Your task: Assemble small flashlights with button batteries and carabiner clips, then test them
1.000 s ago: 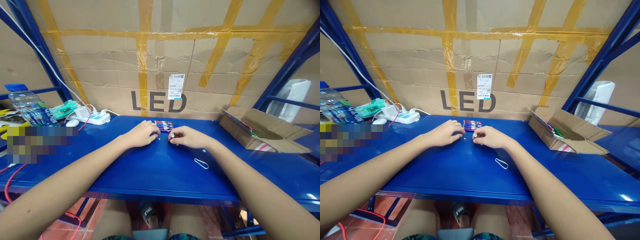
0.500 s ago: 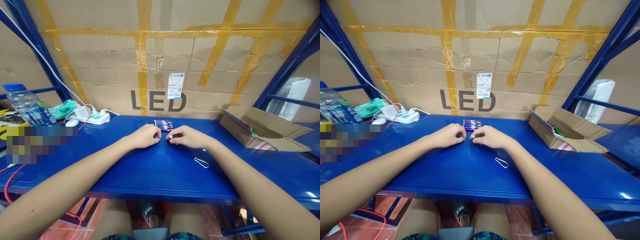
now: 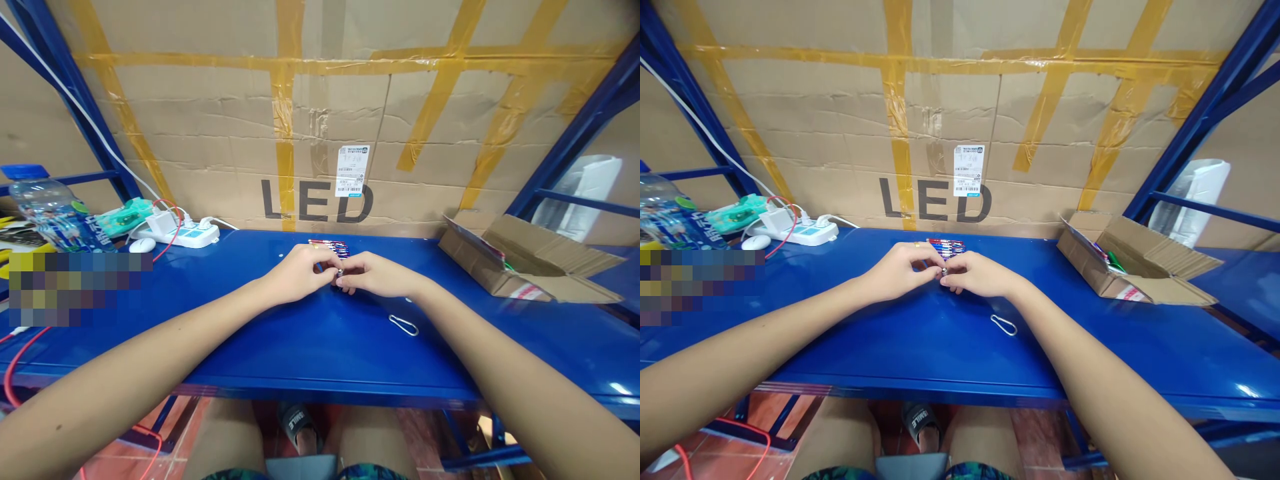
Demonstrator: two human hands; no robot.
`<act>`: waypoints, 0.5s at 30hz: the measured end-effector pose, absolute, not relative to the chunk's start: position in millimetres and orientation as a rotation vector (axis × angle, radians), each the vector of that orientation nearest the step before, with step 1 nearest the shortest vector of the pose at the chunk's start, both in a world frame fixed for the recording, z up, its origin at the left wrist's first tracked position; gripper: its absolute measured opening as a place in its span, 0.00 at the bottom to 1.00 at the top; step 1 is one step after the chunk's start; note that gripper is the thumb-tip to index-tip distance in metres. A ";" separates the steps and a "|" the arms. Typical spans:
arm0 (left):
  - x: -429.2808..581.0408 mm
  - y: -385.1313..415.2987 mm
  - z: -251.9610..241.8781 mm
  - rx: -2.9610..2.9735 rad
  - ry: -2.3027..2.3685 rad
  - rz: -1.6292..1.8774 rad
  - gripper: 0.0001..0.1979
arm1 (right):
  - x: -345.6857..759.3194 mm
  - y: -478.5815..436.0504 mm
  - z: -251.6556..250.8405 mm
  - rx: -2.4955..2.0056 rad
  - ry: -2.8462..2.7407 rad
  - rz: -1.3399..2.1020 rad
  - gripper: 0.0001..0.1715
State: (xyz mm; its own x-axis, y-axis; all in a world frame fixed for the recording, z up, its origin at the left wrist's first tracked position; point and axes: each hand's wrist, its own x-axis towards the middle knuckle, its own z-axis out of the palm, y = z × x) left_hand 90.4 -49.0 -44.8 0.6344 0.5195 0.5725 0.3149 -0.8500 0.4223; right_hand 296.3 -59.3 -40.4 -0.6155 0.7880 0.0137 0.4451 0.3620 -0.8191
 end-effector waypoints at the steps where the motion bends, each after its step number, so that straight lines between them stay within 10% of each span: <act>1: 89.8 -48.9 -44.6 2.598 0.666 1.027 0.07 | 296.1 -59.4 -40.3 -1.074 -2.208 1.171 0.11; 15: 85.2 -43.5 -43.0 2.415 0.743 0.965 0.06 | 290.3 -60.8 -38.4 -1.102 -2.103 1.187 0.10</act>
